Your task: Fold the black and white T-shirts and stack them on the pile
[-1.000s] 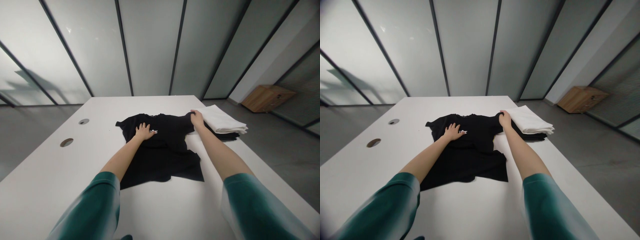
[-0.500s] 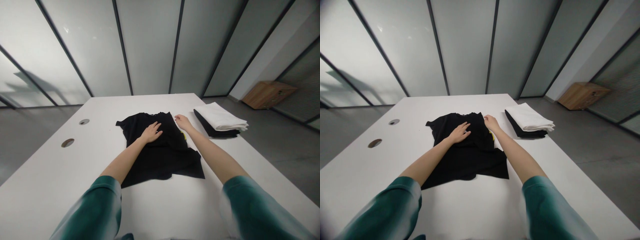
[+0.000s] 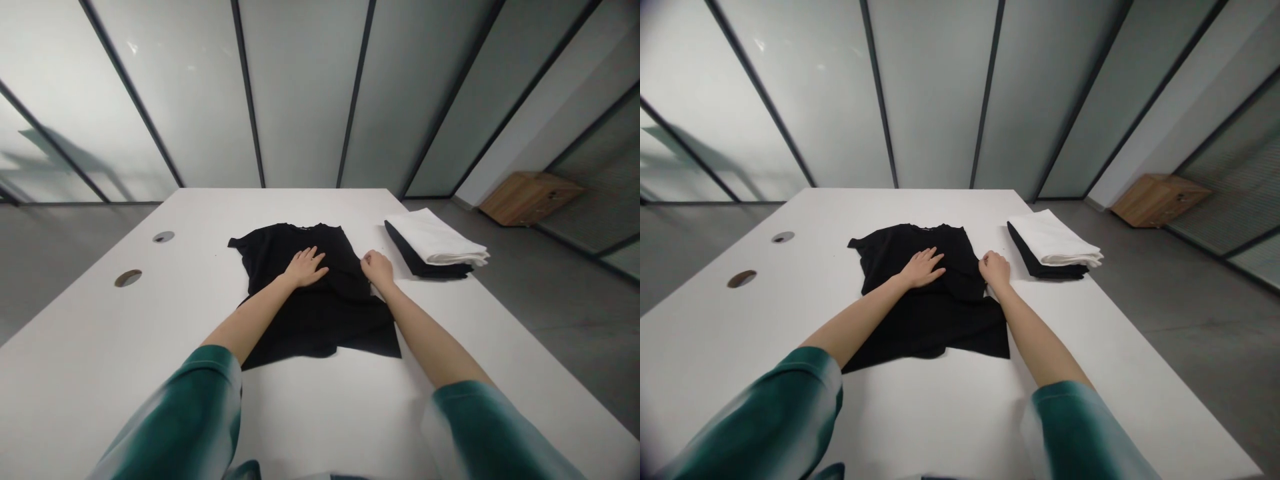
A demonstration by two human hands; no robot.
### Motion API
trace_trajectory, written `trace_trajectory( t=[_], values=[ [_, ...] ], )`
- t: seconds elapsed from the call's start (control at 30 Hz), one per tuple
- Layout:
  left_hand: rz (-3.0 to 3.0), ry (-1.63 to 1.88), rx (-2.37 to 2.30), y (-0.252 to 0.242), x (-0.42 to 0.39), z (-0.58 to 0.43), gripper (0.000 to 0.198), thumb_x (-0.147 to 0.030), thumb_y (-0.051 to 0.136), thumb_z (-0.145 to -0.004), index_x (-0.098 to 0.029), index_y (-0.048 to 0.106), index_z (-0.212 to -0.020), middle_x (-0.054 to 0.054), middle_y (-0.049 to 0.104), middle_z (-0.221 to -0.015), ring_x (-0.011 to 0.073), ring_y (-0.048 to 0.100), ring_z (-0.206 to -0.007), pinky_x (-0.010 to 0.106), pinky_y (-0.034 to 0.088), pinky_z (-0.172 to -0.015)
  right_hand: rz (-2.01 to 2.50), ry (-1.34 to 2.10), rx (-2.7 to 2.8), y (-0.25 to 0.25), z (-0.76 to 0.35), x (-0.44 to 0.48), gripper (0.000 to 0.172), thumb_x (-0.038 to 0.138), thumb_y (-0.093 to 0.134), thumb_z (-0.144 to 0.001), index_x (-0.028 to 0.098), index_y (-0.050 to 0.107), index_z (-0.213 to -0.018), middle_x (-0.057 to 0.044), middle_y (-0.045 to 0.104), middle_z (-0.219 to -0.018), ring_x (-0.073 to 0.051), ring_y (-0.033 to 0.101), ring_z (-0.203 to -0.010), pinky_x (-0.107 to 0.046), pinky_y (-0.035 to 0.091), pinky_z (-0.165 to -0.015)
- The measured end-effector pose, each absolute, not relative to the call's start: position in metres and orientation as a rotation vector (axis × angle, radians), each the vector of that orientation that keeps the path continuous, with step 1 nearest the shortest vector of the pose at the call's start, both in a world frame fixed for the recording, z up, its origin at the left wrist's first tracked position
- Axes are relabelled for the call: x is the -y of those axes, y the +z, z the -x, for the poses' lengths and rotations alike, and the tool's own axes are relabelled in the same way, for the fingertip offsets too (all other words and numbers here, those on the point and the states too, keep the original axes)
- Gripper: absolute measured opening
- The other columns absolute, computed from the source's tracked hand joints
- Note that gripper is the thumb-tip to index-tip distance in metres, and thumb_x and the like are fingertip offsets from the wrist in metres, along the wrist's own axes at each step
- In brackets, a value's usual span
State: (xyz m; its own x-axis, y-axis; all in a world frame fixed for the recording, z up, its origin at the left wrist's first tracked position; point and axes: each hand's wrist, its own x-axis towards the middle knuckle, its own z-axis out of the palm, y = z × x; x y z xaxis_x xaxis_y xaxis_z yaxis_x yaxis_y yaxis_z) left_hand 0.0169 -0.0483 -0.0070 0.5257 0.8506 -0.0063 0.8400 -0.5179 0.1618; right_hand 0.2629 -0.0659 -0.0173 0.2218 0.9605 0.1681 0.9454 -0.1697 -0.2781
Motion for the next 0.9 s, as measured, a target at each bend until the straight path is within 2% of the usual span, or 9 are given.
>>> trace_trajectory(
  t=[0.17, 0.33, 0.5, 0.63, 0.7, 0.77, 0.83, 0.9],
  values=[
    [-2.576, 0.085, -1.657, 0.007, 0.047, 0.024, 0.065, -0.061, 0.032, -0.096, -0.022, 0.047, -0.146, 0.011, 0.038, -0.157, 0.0323, 0.030, -0.146, 0.049, 0.023, -0.118, 1.956, 0.319, 1.564, -0.032, -0.278, 0.056, 0.023, 0.026, 0.047, -0.084, 0.020, 0.068, -0.092, -0.007, 0.073, -0.095, -0.022, 0.065, -0.093, -0.030, 0.046, -0.080],
    [-2.436, 0.108, -1.829, -0.008, 0.050, 0.060, 0.062, -0.058, 0.038, -0.094, -0.020, 0.051, -0.142, 0.013, 0.041, -0.154, 0.0337, 0.035, -0.143, 0.051, 0.028, -0.116, 1.924, 0.536, 1.483, -0.035, -0.283, 0.046, 0.018, 0.029, 0.052, -0.079, 0.021, 0.067, -0.081, -0.003, 0.073, -0.089, -0.020, 0.064, -0.087, -0.029, 0.046, -0.079],
    [-2.439, 0.598, -1.769, -0.018, 0.053, 0.079, 0.047, -0.044, 0.041, -0.096, -0.017, 0.060, -0.129, 0.013, 0.059, -0.138, 0.0263, 0.051, -0.131, 0.042, 0.037, -0.112, 1.885, 0.414, 1.487, -0.037, -0.281, 0.054, 0.020, 0.029, 0.051, -0.078, 0.022, 0.069, -0.082, -0.004, 0.073, -0.090, -0.021, 0.064, -0.089, -0.030, 0.046, -0.082],
    [-2.153, 0.898, -2.103, -0.005, 0.052, 0.112, 0.038, -0.032, 0.038, -0.095, -0.017, 0.066, -0.116, 0.012, 0.067, -0.120, 0.0261, 0.059, -0.115, 0.042, 0.044, -0.104, 1.855, 0.366, 1.508, -0.036, -0.280, 0.062, 0.022, 0.028, 0.049, -0.080, 0.021, 0.069, -0.084, -0.005, 0.073, -0.089, -0.022, 0.065, -0.089, -0.031, 0.048, -0.081],
    [-1.960, 0.834, -2.299, -0.001, 0.053, 0.130, 0.039, -0.031, 0.040, -0.094, -0.017, 0.066, -0.119, 0.013, 0.066, -0.119, 0.0274, 0.059, -0.115, 0.042, 0.044, -0.102, 1.868, 0.375, 1.527, -0.033, -0.279, 0.063, 0.023, 0.027, 0.049, -0.080, 0.020, 0.070, -0.085, -0.006, 0.073, -0.091, -0.023, 0.065, -0.090, -0.032, 0.049, -0.082],
    [-1.855, 0.717, -2.377, -0.002, 0.055, 0.143, 0.045, -0.036, 0.045, -0.092, -0.019, 0.060, -0.131, 0.015, 0.062, -0.127, 0.0299, 0.057, -0.119, 0.044, 0.044, -0.102, 1.888, 0.380, 1.544, -0.031, -0.279, 0.064, 0.023, 0.027, 0.049, -0.081, 0.020, 0.070, -0.087, -0.006, 0.074, -0.092, -0.023, 0.065, -0.093, -0.032, 0.048, -0.085],
    [-1.894, 0.625, -2.332, -0.004, 0.056, 0.146, 0.055, -0.041, 0.048, -0.091, -0.022, 0.050, -0.143, 0.014, 0.055, -0.137, 0.0313, 0.052, -0.126, 0.045, 0.043, -0.104, 1.900, 0.379, 1.553, -0.030, -0.278, 0.064, 0.022, 0.025, 0.050, -0.082, 0.021, 0.071, -0.087, -0.006, 0.074, -0.093, -0.023, 0.065, -0.094, -0.032, 0.048, -0.086],
    [-2.010, 0.542, -2.243, -0.007, 0.055, 0.142, 0.057, -0.043, 0.049, -0.091, -0.025, 0.047, -0.145, 0.011, 0.051, -0.144, 0.0311, 0.047, -0.131, 0.045, 0.041, -0.106, 1.907, 0.372, 1.558, -0.030, -0.277, 0.064, 0.022, 0.025, 0.050, -0.082, 0.022, 0.071, -0.088, -0.005, 0.074, -0.093, -0.023, 0.066, -0.095, -0.033, 0.048, -0.087]
  ],
)
